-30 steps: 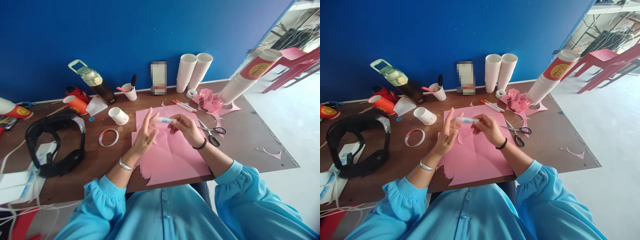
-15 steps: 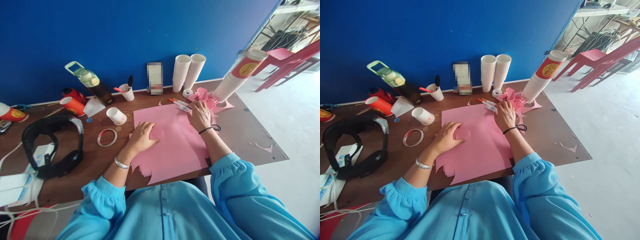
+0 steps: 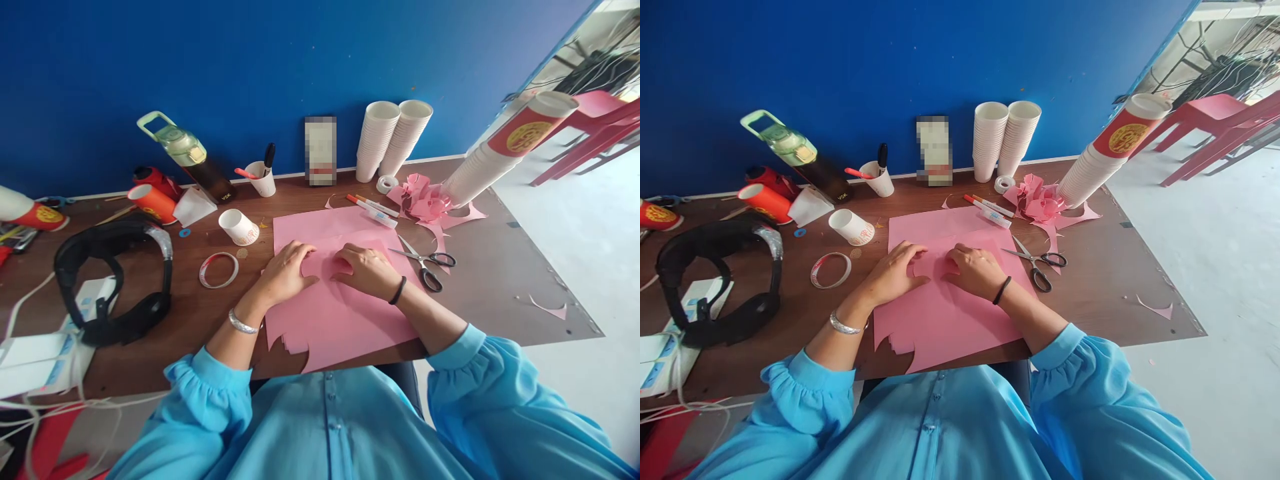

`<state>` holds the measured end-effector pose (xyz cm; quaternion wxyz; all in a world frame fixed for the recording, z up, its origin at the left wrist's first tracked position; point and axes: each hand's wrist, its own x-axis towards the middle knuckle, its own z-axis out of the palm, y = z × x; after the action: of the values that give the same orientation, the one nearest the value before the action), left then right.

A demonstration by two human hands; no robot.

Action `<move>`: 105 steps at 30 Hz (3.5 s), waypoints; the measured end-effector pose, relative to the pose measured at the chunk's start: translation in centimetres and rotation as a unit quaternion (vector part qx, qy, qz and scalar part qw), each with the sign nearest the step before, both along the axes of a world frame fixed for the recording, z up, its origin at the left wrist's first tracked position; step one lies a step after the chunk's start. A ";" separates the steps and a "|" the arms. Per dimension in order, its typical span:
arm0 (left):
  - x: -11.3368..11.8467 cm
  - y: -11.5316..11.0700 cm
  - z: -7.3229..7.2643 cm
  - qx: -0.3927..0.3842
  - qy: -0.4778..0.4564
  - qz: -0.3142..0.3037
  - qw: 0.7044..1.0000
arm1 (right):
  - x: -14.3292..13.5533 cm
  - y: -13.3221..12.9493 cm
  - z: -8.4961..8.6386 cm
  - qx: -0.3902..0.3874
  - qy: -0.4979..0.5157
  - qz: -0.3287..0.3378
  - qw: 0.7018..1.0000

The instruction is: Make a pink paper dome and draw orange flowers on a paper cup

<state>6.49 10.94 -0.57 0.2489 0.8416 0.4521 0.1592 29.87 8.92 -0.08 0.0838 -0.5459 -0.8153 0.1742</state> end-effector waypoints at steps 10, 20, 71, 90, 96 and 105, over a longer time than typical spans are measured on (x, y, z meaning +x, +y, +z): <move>0.0 0.4 -0.2 0.018 -0.003 0.014 1.000 | -0.3 -0.3 -0.2 0.003 -0.020 -0.008 1.000; 0.2 0.4 0.6 0.012 0.041 0.035 0.998 | -0.3 -0.2 -0.8 0.016 -0.016 -0.004 1.000; 2.0 -1.0 2.0 -0.227 -0.343 0.173 0.895 | -1.2 -0.5 0.3 0.014 0.462 -0.053 0.885; 2.0 -1.2 2.2 -0.261 -0.306 0.070 0.913 | -1.8 -0.7 -0.3 -0.155 0.542 -0.086 0.822; 1.8 -1.1 2.0 -0.265 -0.301 0.045 0.915 | -1.8 -0.6 -0.4 -0.167 0.585 -0.105 0.787; 2.1 -1.2 2.3 -0.278 -0.293 0.038 0.914 | -2.0 -0.7 -0.2 -0.181 0.599 -0.112 0.772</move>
<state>8.61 9.76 1.73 0.5880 0.6363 0.4164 0.2757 27.91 8.24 -0.32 0.4740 -0.4237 -0.4863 0.5994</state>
